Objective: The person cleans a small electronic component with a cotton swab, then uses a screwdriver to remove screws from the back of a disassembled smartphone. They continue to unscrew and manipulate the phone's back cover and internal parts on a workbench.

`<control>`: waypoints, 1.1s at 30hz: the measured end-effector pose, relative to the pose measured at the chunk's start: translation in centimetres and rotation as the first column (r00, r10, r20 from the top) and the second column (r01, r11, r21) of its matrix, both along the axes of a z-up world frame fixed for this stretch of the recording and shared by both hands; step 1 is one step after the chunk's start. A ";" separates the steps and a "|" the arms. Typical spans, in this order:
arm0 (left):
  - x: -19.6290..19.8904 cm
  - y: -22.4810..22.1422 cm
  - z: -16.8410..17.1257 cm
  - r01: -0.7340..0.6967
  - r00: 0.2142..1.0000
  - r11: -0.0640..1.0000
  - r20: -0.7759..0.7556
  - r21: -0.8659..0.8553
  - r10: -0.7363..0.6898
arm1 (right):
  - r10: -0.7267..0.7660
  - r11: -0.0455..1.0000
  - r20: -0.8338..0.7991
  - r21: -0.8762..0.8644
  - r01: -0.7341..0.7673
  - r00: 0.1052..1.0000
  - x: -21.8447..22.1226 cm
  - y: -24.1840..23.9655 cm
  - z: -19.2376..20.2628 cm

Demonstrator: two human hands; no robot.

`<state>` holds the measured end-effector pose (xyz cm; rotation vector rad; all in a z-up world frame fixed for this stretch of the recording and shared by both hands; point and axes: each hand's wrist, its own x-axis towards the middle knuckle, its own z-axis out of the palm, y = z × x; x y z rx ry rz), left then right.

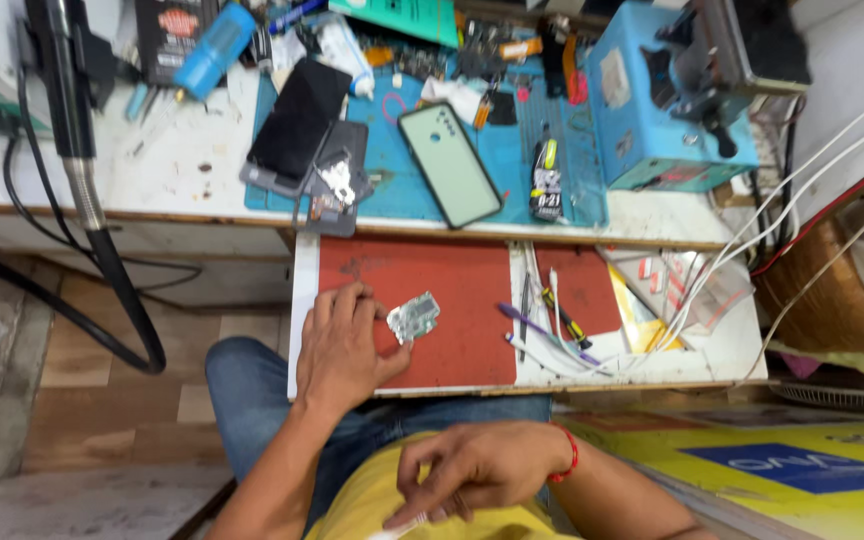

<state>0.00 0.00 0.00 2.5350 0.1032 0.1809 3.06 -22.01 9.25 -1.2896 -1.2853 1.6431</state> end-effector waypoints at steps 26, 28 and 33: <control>-0.2 0.3 0.5 -0.005 0.997 1.000 0.082 -0.023 0.006 | -0.537 0.752 0.812 0.337 0.567 0.229 2.2 1.6 -5.8; 0.5 0.5 0.4 0.016 0.995 1.000 0.100 -0.013 -0.014 | -0.549 0.729 0.818 0.370 0.576 0.171 3.1 1.8 -5.5; -0.6 0.5 0.3 0.018 0.996 0.998 0.088 -0.052 -0.013 | -0.595 0.761 0.766 0.438 0.479 0.245 2.2 1.2 -6.2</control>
